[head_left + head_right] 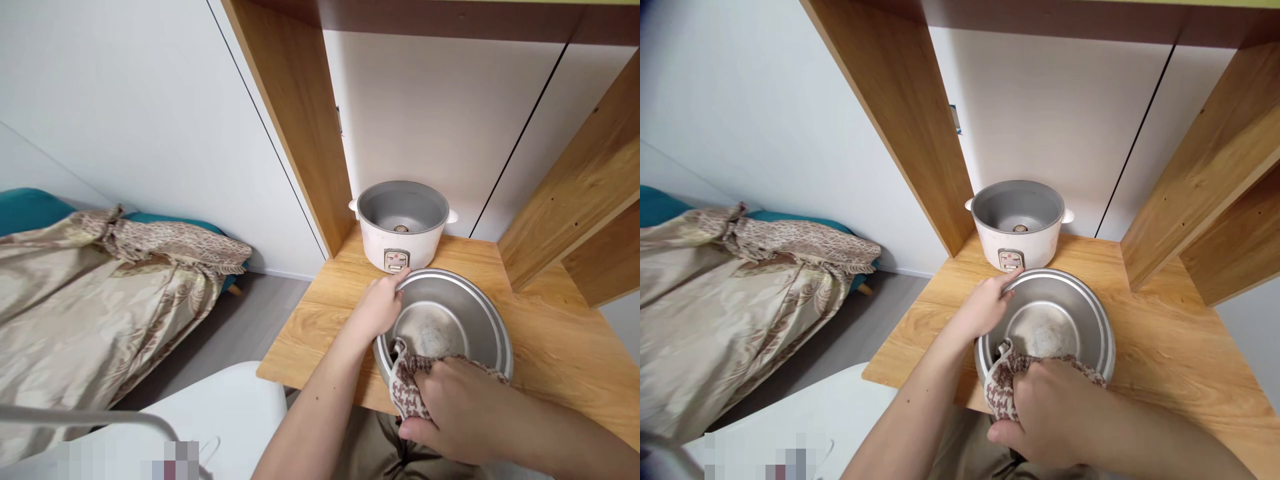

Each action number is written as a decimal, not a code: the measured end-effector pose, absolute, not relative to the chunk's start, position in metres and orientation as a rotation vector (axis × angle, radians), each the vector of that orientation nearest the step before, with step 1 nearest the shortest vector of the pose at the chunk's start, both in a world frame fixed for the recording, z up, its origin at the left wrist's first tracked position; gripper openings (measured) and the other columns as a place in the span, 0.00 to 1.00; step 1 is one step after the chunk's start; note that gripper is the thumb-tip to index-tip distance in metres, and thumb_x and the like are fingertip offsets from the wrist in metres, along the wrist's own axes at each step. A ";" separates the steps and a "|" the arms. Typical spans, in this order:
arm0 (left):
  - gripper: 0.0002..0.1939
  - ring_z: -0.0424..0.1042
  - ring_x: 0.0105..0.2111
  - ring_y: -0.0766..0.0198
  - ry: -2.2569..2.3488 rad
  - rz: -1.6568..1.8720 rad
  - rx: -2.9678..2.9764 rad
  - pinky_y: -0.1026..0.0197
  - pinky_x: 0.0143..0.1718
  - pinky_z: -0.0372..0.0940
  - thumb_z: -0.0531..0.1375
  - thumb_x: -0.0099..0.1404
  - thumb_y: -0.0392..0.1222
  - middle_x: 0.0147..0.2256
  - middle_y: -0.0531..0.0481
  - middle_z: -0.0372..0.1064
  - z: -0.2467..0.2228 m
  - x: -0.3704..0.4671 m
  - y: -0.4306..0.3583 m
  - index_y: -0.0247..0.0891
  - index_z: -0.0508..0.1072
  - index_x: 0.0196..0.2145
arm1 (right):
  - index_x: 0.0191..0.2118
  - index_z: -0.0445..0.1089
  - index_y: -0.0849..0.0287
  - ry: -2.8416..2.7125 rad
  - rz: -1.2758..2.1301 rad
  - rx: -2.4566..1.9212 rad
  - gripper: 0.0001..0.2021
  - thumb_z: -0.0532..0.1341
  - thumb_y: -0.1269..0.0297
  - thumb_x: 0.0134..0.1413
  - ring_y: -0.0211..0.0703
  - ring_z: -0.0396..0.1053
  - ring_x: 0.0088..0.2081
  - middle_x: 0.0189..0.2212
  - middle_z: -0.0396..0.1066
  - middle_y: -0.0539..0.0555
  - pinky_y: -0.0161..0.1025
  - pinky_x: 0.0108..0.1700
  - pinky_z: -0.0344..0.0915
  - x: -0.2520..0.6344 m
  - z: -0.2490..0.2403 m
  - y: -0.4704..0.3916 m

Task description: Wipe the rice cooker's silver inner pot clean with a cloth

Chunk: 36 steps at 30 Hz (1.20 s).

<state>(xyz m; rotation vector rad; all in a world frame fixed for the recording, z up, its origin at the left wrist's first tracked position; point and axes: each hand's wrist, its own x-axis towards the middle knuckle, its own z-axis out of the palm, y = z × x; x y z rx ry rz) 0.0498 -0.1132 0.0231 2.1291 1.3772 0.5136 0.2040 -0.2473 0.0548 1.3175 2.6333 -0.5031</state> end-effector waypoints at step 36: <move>0.30 0.70 0.65 0.48 1.353 0.534 2.123 0.52 0.68 0.63 0.56 0.71 0.28 0.65 0.44 0.71 0.023 0.049 -0.113 0.39 0.70 0.68 | 0.40 0.78 0.58 2.700 -0.354 1.245 0.25 0.56 0.41 0.71 0.56 0.79 0.31 0.31 0.81 0.58 0.45 0.31 0.62 0.204 0.047 -0.249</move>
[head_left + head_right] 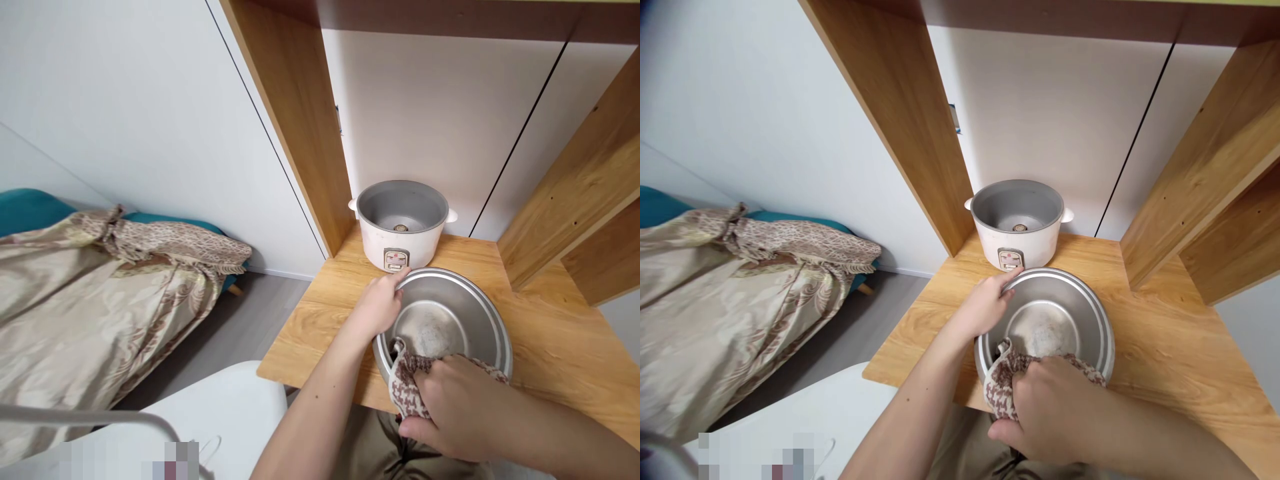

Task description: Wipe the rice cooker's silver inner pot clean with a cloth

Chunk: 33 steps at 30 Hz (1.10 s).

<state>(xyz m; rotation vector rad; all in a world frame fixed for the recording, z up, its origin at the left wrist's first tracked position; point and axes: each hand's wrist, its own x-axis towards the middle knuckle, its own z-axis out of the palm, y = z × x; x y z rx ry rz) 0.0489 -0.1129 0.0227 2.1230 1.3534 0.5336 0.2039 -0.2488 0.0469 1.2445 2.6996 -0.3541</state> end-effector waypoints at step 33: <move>0.31 0.70 0.66 0.51 1.363 0.522 2.127 0.53 0.68 0.63 0.56 0.71 0.29 0.65 0.46 0.71 0.022 0.050 -0.112 0.42 0.70 0.69 | 0.41 0.78 0.61 2.633 -0.349 1.333 0.26 0.58 0.39 0.70 0.55 0.79 0.33 0.31 0.81 0.60 0.43 0.34 0.64 0.201 0.052 -0.252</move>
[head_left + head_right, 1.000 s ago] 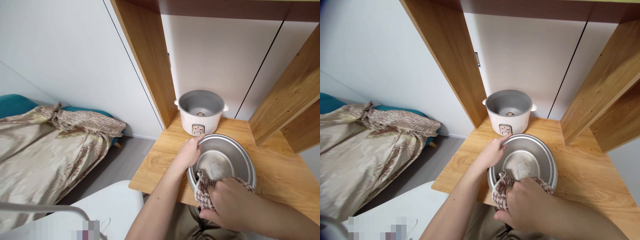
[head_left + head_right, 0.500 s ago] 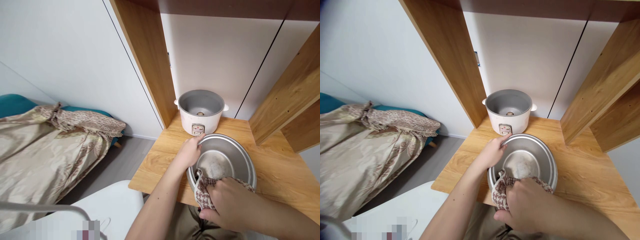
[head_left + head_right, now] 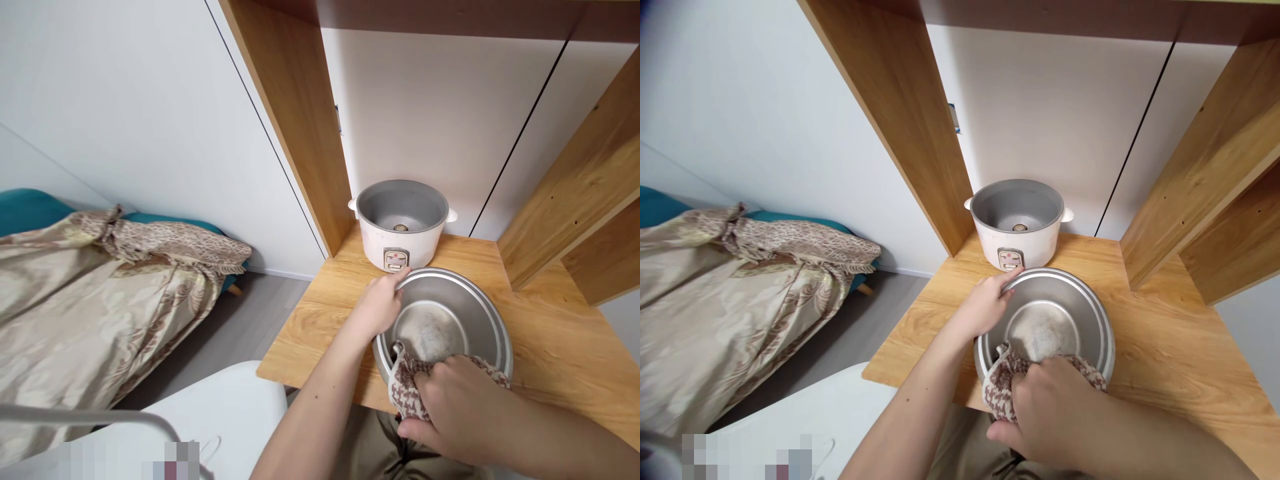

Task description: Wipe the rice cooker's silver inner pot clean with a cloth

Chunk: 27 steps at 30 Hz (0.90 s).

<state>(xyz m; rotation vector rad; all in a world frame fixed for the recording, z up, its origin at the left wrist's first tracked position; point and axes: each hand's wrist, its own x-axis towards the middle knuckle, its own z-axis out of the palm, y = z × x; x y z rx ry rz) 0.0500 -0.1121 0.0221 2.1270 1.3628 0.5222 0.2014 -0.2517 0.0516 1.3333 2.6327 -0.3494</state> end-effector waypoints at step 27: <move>0.30 0.70 0.66 0.51 1.350 0.531 2.133 0.54 0.68 0.63 0.55 0.71 0.29 0.65 0.46 0.71 0.022 0.049 -0.112 0.42 0.70 0.69 | 0.39 0.79 0.61 2.627 -0.252 1.306 0.30 0.58 0.35 0.67 0.56 0.79 0.29 0.27 0.79 0.60 0.45 0.33 0.66 0.200 0.047 -0.252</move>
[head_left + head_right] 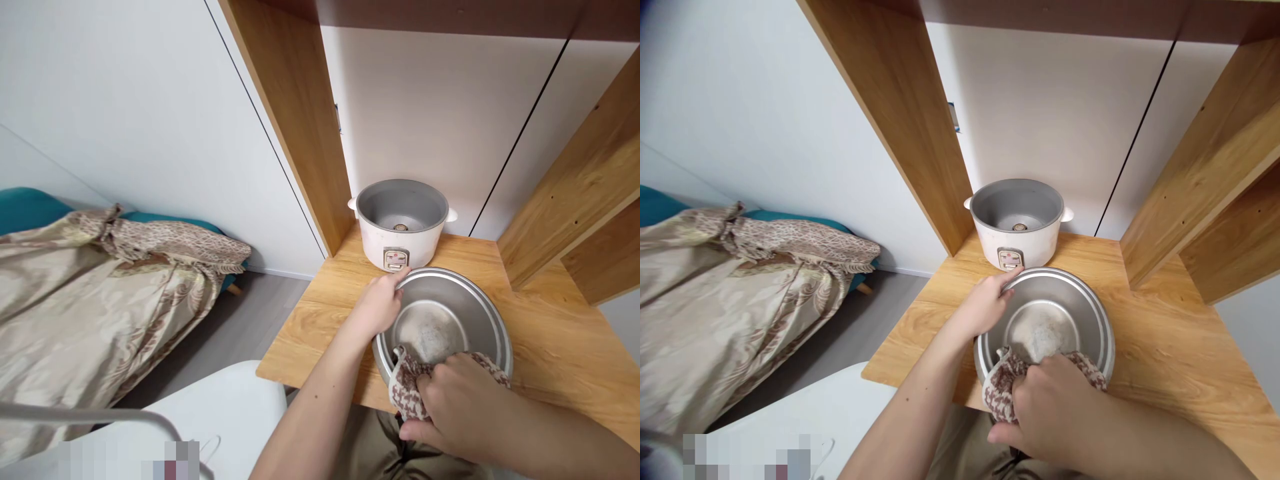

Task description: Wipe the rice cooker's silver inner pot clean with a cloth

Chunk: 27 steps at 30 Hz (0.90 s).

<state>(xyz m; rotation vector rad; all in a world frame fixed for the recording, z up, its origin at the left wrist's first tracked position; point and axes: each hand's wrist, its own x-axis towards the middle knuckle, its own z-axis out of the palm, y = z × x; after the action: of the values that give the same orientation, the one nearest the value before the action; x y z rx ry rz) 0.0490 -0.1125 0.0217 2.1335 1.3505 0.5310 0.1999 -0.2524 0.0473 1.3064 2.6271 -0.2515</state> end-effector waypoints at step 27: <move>0.30 0.69 0.67 0.51 1.348 0.509 2.120 0.53 0.69 0.62 0.55 0.71 0.29 0.65 0.45 0.70 0.025 0.050 -0.112 0.42 0.70 0.69 | 0.40 0.77 0.56 2.687 -0.565 1.273 0.21 0.63 0.42 0.67 0.53 0.79 0.33 0.34 0.82 0.55 0.41 0.32 0.63 0.209 0.057 -0.245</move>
<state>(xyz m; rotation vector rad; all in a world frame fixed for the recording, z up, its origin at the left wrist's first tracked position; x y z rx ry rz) 0.0504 -0.1121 0.0249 2.1197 1.3480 0.5094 0.2091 -0.2447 0.0567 1.2726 2.6868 -0.5650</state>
